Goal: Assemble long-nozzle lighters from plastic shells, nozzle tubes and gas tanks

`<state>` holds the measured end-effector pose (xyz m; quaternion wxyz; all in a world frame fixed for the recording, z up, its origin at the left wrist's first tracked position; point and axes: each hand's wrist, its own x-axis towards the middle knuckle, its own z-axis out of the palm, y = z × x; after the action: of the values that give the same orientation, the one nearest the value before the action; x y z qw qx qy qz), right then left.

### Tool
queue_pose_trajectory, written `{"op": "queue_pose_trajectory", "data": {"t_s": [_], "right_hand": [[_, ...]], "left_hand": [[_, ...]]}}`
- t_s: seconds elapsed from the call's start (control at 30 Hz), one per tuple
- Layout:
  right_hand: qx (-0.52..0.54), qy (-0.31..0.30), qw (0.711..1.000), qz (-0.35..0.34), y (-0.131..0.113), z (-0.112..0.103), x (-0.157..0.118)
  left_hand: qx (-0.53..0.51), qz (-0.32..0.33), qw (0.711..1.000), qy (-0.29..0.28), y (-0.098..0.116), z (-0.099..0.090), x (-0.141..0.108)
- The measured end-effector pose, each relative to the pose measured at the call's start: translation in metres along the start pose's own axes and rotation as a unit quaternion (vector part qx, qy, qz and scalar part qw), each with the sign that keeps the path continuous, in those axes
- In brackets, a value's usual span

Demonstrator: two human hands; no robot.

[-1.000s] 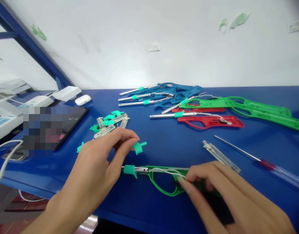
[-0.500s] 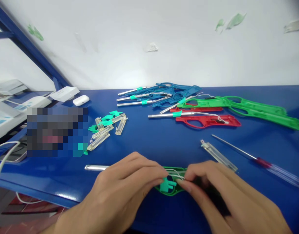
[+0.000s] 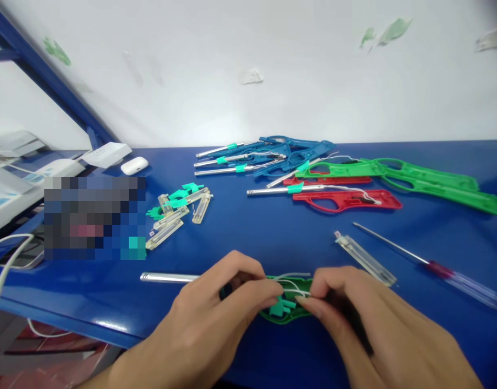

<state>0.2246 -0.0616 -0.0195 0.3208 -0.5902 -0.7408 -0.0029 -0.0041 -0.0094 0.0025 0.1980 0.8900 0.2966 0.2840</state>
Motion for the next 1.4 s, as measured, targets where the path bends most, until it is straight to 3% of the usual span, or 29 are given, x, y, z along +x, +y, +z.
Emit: {"op": "queue_pose_trajectory", "data": {"t_s": [0.33,0.83,0.97,1.4], "right_hand": [[0.024,0.01,1.0,-0.008,0.0013,-0.0019,-0.0003],[0.073,0.028,0.996,0.05,0.0033,-0.0019,-0.0031],[0.081,0.029,0.994,0.063,0.0032,-0.0032,-0.0024],[0.083,0.048,0.995,0.039,0.004,-0.0058,-0.0007]], "left_hand": [[0.004,0.021,1.0,0.017,0.0006,0.0022,0.0],[-0.022,-0.044,0.999,-0.022,0.0052,-0.007,0.0024],[-0.036,-0.017,0.999,-0.024,0.0048,-0.0067,0.0006],[-0.015,-0.005,1.0,0.023,0.0013,-0.0006,0.0053]]}}
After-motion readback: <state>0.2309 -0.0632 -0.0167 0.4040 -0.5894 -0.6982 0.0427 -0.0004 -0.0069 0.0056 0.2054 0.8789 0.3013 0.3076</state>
